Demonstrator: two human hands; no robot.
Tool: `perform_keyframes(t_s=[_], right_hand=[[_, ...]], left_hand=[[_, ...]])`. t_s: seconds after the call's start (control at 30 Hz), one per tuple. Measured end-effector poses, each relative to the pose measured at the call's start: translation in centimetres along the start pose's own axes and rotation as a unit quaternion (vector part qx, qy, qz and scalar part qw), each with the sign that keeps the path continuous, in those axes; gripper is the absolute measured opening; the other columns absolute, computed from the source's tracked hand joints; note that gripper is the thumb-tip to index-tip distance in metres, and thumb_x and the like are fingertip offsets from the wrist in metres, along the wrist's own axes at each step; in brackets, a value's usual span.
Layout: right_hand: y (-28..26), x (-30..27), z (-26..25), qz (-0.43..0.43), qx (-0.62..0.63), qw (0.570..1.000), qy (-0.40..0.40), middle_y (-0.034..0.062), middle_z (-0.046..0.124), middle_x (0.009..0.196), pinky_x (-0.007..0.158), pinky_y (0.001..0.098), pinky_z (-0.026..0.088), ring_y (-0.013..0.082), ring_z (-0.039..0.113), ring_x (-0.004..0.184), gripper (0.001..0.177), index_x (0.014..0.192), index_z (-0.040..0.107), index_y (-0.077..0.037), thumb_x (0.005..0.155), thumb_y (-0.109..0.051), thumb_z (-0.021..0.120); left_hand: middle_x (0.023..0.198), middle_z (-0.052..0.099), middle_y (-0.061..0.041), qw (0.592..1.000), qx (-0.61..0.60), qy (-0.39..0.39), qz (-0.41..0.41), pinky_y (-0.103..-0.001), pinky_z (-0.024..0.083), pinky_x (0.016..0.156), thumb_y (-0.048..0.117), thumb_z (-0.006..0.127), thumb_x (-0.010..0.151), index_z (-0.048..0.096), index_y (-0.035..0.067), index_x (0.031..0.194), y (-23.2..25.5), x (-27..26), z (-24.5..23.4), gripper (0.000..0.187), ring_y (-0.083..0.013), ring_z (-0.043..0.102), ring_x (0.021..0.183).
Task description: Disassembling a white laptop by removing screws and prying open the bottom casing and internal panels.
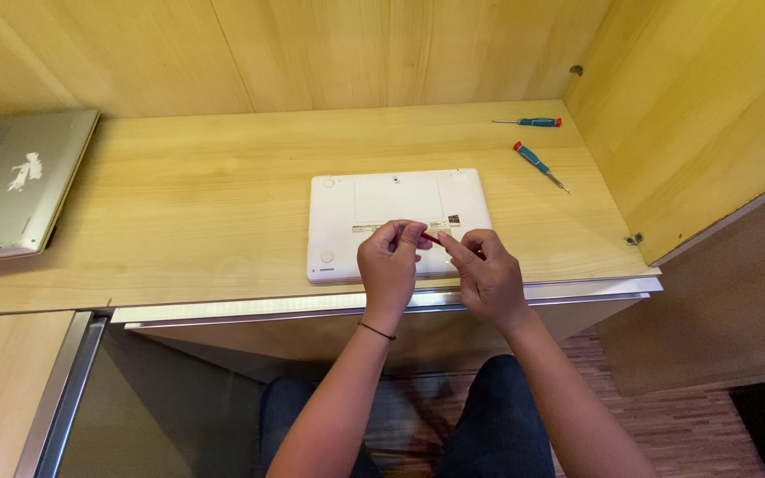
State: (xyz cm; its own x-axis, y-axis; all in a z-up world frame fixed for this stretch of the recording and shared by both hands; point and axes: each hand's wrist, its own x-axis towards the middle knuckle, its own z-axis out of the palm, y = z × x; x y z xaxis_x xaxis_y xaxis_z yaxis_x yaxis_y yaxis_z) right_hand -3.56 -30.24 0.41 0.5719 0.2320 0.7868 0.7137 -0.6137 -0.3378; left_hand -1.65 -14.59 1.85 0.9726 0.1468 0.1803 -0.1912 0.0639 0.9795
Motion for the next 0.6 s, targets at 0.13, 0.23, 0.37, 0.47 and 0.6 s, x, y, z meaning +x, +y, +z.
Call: perform_keyframes(t_s=[0.13,0.23,0.37,0.47,0.6], right_hand=[[-0.4,-1.3,-1.6,-0.020,-0.053,0.997,-0.052,0.0138,0.054,0.086,0.054,0.0350,0.052,0.0285,0.058,0.065,0.047,0.126,0.063,-0.012,0.084,0.005,0.054],[1.4,-1.8,-3.5,0.010,-0.112,0.990,-0.082,0.0083,0.053,0.089,0.066,0.0371,0.051,0.0285,0.060,0.074,0.056,0.125,0.063,-0.014,0.075,0.009,0.053],[7.5,-0.2,-6.8,0.245,-0.069,0.966,0.045,0.0158,0.051,0.089,0.079,0.0419,0.045,0.0347,0.056,0.083,0.036,0.111,0.058,0.002,0.079,0.017,0.051],[15.1,-0.7,-7.5,0.318,-0.122,0.937,0.077,0.0144,0.053,0.083,0.074,0.0418,0.044,0.0323,0.057,0.077,0.019,0.095,0.058,0.000,0.079,0.009,0.058],[19.5,-0.4,-6.7,0.415,-0.302,0.856,-0.060,0.0091,0.060,0.094,0.076,0.0494,0.048,0.0333,0.064,0.090,0.024,0.100,0.067,-0.016,0.082,-0.030,0.073]], left_hand=[[0.071,0.069,-0.011,0.998,-0.033,0.041,-0.037,-0.025,0.053,0.054,0.024,0.059,0.095,0.072,0.007,0.087,0.7,-1.1,-0.6,0.024,-0.0195,0.070,0.065],[0.067,0.064,-0.004,0.974,-0.128,0.175,-0.061,-0.020,0.045,0.052,0.019,0.055,0.096,0.069,0.009,0.085,0.0,0.4,-3.1,0.021,-0.0119,0.061,0.056],[0.073,0.067,-0.010,0.995,-0.010,0.091,0.051,-0.023,0.046,0.058,0.017,0.057,0.096,0.071,0.006,0.095,0.5,1.5,-5.3,0.018,-0.0136,0.059,0.062],[0.074,0.069,-0.013,0.995,0.043,-0.033,0.082,-0.026,0.049,0.060,0.014,0.058,0.095,0.072,0.005,0.102,-1.2,0.0,-4.1,0.018,-0.0155,0.059,0.061],[0.081,0.069,-0.015,0.979,0.054,-0.162,0.108,-0.032,0.051,0.065,0.005,0.054,0.094,0.067,0.004,0.116,-3.3,-2.8,-2.4,0.026,-0.0197,0.061,0.064]])
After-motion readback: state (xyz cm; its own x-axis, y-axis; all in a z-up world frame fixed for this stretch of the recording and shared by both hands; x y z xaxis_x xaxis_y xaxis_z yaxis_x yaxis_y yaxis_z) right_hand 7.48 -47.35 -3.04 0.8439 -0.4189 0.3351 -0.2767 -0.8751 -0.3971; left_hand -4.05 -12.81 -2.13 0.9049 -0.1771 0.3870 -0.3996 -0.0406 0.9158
